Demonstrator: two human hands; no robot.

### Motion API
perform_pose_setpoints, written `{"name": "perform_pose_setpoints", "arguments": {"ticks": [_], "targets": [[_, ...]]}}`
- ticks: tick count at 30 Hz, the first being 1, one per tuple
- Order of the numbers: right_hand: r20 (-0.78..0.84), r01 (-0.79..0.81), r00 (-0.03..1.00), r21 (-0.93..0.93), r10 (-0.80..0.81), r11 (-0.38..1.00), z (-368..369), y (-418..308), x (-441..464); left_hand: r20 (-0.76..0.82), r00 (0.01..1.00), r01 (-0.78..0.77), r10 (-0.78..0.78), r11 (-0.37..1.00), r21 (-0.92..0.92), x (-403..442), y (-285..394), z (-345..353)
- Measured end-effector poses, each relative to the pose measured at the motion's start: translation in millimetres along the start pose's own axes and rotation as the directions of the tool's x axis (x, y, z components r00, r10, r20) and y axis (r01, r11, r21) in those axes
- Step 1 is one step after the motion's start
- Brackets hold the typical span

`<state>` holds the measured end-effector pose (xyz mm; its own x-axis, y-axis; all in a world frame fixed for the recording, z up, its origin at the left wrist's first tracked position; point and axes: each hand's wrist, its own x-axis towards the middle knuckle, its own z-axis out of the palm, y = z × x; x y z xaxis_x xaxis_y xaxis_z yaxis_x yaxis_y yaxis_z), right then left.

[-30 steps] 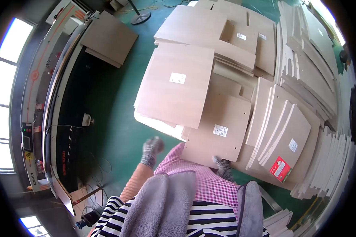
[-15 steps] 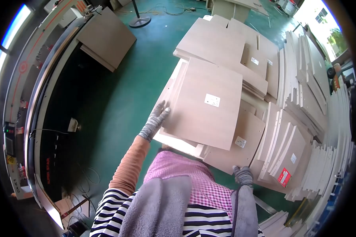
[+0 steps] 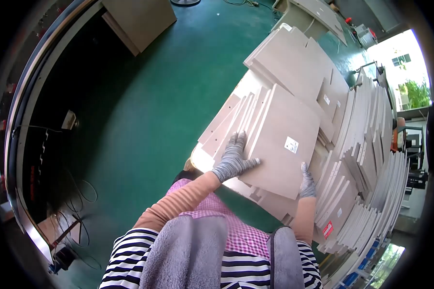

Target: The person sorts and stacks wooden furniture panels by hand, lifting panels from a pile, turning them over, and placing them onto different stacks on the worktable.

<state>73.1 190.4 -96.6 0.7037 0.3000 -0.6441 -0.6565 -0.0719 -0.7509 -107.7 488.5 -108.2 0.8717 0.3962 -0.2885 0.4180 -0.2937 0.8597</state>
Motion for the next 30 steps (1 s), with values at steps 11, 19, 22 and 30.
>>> {"name": "perform_pose_setpoints", "arguments": {"ticks": [11,19,22,30], "targets": [[-0.272,0.129,0.95,-0.115,-0.156,0.985,-203.0,80.2,-85.6,0.066,0.998,-0.029,0.024,0.997,0.067,-11.4,-12.0,1.1],[-0.382,0.28,0.864,-0.175,-0.327,0.944,-201.0,22.7,-200.9,-0.038,0.992,-0.115,0.124,0.974,0.193,-1.7,-29.4,20.5],[-0.363,0.37,0.836,-0.182,-0.412,0.911,-216.2,27.2,-198.3,-0.02,0.99,-0.14,0.142,0.987,0.079,3.4,-37.2,21.0],[-0.473,-0.202,0.855,-0.679,-0.211,0.706,-246.3,67.3,-115.3,0.031,0.988,-0.152,0.149,0.974,0.17,13.3,-23.7,0.3]]}}
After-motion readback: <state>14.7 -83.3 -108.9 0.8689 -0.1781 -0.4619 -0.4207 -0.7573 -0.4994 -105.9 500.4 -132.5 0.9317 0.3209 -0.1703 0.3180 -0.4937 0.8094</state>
